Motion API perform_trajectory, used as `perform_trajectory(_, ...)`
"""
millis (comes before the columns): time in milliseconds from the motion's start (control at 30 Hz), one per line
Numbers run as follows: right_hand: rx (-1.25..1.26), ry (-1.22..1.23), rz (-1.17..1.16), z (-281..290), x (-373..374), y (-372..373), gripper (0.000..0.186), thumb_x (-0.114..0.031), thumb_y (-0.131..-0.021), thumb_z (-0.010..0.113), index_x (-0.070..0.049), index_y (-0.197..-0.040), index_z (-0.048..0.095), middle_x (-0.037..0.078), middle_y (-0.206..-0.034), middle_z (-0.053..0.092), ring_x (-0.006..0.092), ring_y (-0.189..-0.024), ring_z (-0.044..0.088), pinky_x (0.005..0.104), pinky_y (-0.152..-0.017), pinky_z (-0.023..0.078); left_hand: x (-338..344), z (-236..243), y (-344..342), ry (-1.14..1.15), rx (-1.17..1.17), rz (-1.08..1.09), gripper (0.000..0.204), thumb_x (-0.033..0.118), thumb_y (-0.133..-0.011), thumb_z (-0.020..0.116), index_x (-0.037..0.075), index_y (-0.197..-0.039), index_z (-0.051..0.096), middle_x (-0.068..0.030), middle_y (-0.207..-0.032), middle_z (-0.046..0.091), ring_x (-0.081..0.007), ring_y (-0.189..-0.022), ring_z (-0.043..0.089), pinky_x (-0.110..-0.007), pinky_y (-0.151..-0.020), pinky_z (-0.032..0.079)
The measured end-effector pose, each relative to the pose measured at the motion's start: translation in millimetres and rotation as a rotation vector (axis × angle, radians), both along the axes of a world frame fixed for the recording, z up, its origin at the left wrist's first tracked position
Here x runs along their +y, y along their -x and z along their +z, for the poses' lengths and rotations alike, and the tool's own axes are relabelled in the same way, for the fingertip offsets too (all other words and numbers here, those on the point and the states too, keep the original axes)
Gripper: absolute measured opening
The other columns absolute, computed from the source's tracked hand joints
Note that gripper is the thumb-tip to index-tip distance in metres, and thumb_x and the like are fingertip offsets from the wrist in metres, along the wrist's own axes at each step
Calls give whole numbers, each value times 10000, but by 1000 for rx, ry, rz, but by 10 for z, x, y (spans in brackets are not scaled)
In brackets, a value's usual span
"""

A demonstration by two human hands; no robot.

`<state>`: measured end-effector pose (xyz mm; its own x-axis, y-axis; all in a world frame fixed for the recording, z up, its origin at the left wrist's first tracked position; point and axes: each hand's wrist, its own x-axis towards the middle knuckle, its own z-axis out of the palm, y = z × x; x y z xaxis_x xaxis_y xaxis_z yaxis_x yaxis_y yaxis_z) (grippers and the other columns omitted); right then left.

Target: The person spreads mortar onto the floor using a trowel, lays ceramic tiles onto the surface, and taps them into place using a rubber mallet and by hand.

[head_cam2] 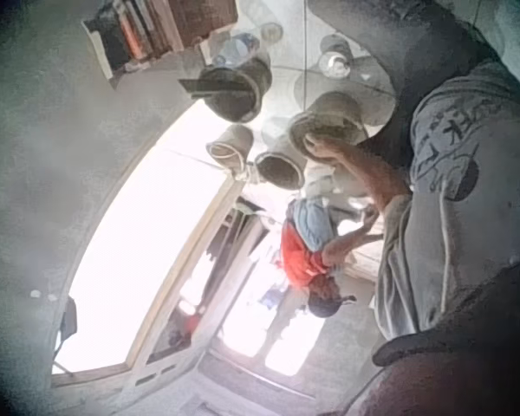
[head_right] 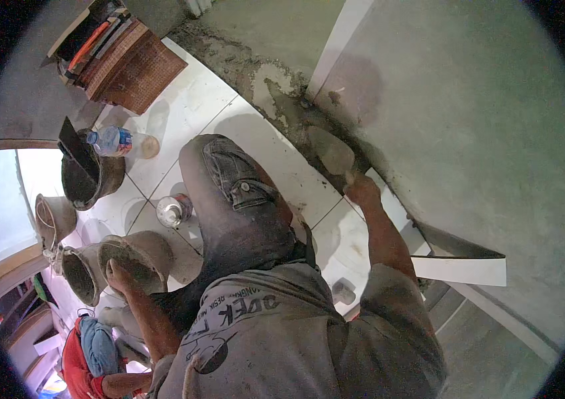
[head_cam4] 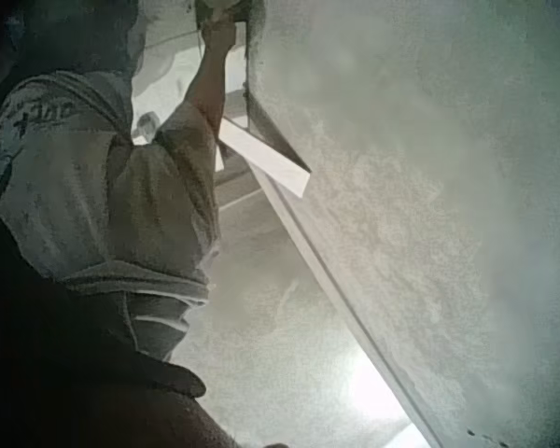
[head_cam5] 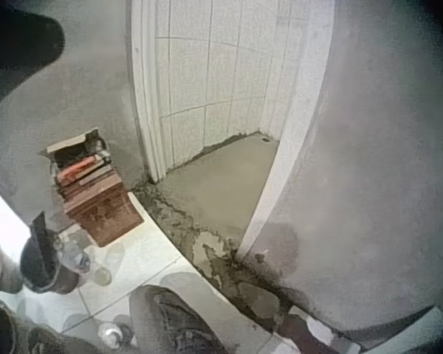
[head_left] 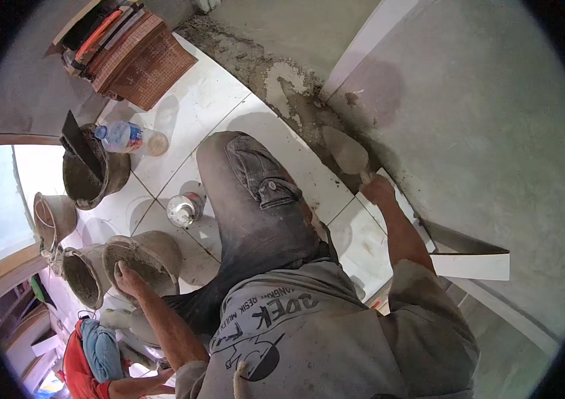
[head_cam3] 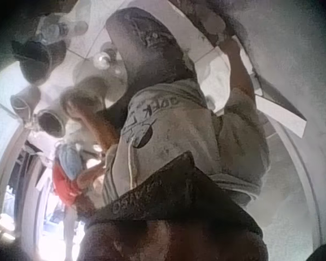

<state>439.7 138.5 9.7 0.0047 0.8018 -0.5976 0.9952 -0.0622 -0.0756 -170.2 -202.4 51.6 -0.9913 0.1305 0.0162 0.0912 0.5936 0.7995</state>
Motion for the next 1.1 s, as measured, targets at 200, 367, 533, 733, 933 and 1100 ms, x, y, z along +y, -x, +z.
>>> perform_trajectory(200,-96,25,-76,324,-401,-323,293,-245,-732,556,-42,-943,555,195,-996,604,346,-952,577,442,-803,464,62,-16,-76,-42,-50,-30,431,275,-847,549,-72,-1102,557,-154,-1025,609,-243,-896,572,-330,-802,442)
perform_trajectory(367,-229,62,-158,607,-564,-392,329,-253,-735,559,-40,-986,541,203,-1008,599,339,-969,573,447,-813,460,251,103,-139,24,-6,-33,436,278,-852,549,-70,-1116,550,-157,-1036,603,-238,-912,569,-328,-808,443)
perform_trajectory(533,-238,31,-212,599,-644,-484,328,-241,-731,569,-44,-992,547,199,-963,616,359,-938,586,457,-809,463,343,124,-194,9,-25,-40,429,262,-852,549,-75,-1118,548,-166,-1052,599,-241,-924,571,-325,-819,443)
perform_trajectory(733,-271,-54,-270,510,-643,-502,354,-229,-735,564,-31,-1026,523,211,-936,621,367,-931,592,474,-802,462,263,96,-204,118,32,-39,417,261,-855,536,-73,-1104,560,-178,-1068,598,-243,-931,577,-324,-822,443)
perform_trajectory(933,-308,-99,-240,565,-632,-448,333,-210,-779,532,-45,-1063,480,207,-980,612,357,-939,597,469,-800,465,223,45,-166,98,1,10,418,270,-849,544,-64,-1101,567,-171,-1064,601,-243,-936,574,-335,-815,445)
perform_trajectory(1100,-329,-182,-252,595,-652,-376,314,-190,-788,524,-54,-1066,466,213,-997,605,370,-944,590,471,-812,458,203,11,-202,43,-13,21,437,293,-842,545,-59,-1098,571,-180,-1069,599,-271,-938,573,-350,-818,442)
